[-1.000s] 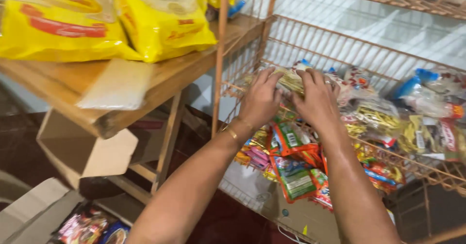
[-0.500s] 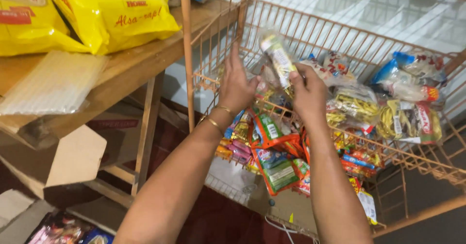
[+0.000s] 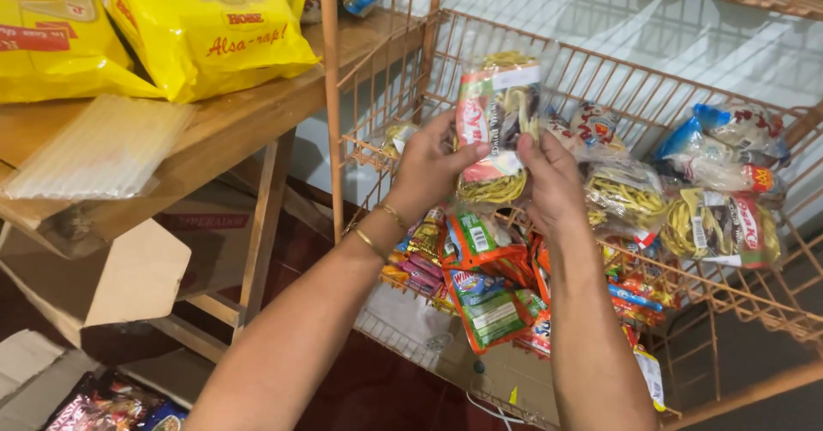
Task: Organizing and stocking various grocery items such as instant coffee, noodles, and drink mixes into a storage box and onto shelves.
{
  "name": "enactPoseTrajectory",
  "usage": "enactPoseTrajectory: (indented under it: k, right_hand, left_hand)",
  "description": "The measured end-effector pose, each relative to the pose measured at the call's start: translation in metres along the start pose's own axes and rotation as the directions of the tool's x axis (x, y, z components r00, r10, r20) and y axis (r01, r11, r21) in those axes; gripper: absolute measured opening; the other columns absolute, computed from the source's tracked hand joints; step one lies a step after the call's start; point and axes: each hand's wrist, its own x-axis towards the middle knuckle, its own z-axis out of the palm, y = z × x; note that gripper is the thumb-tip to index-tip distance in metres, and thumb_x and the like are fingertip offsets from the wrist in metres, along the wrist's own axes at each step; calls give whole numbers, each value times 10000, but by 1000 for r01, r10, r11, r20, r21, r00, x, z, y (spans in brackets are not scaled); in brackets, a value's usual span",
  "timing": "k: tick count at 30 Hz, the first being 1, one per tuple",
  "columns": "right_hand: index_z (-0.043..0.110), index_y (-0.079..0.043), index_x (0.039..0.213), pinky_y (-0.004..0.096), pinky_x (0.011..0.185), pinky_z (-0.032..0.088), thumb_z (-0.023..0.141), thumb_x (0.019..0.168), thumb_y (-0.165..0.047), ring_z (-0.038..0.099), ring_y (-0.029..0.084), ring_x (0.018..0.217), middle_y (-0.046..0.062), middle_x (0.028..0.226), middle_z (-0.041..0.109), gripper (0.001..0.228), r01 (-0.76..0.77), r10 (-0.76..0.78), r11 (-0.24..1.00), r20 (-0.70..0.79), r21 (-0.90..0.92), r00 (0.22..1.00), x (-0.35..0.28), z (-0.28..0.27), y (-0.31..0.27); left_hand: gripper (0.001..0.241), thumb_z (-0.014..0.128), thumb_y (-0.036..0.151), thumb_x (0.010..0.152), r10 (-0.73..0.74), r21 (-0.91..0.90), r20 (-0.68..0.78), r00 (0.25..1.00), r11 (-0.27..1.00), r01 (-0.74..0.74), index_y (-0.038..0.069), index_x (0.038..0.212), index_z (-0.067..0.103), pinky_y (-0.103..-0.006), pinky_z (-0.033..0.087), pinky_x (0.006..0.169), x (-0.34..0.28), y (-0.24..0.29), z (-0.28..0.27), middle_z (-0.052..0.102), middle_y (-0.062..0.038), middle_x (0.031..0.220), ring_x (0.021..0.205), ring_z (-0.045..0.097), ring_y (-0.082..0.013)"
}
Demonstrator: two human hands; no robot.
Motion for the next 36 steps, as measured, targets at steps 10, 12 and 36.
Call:
enactPoseTrajectory:
  k: [10, 12, 36]
  right_hand:
    - [630, -45, 1318, 341, 948, 563, 616, 1038, -145, 690, 148, 1062, 46, 1201, 722, 297, -44, 41, 997, 51, 60, 998, -4, 12, -12]
    - [633, -48, 1326, 329, 973, 556, 631, 1039, -131, 682, 142, 1093, 44, 1225, 716, 298, -5, 2, 998, 47, 57, 999, -2, 5, -5]
    - [644, -69, 1094, 237, 842, 490, 548, 1135, -343, 583, 57, 906, -32, 1010, 668, 293, 355, -359, 932, -59, -73, 931, -17, 131, 24]
  left_hand:
    - [530, 719, -9, 951, -20, -260, 54, 998, 965, 33, -50, 1447, 536, -301, 574, 992, -2, -24, -10, 711, -97, 1247, 1118, 674, -139]
    - [662, 752, 41, 916, -127, -157, -13, 992, 980, 123, -10, 1504, 453, -306, 581, 924, -6, -6, -5, 716, -122, 1195, 1048, 684, -154]
    - [830, 846, 21, 803, -201, 148, -28, 979, 968, 203, -9, 1530, 445, -344, 527, 1062, -100, 112, -73, 661, -107, 1317, 1206, 630, -181]
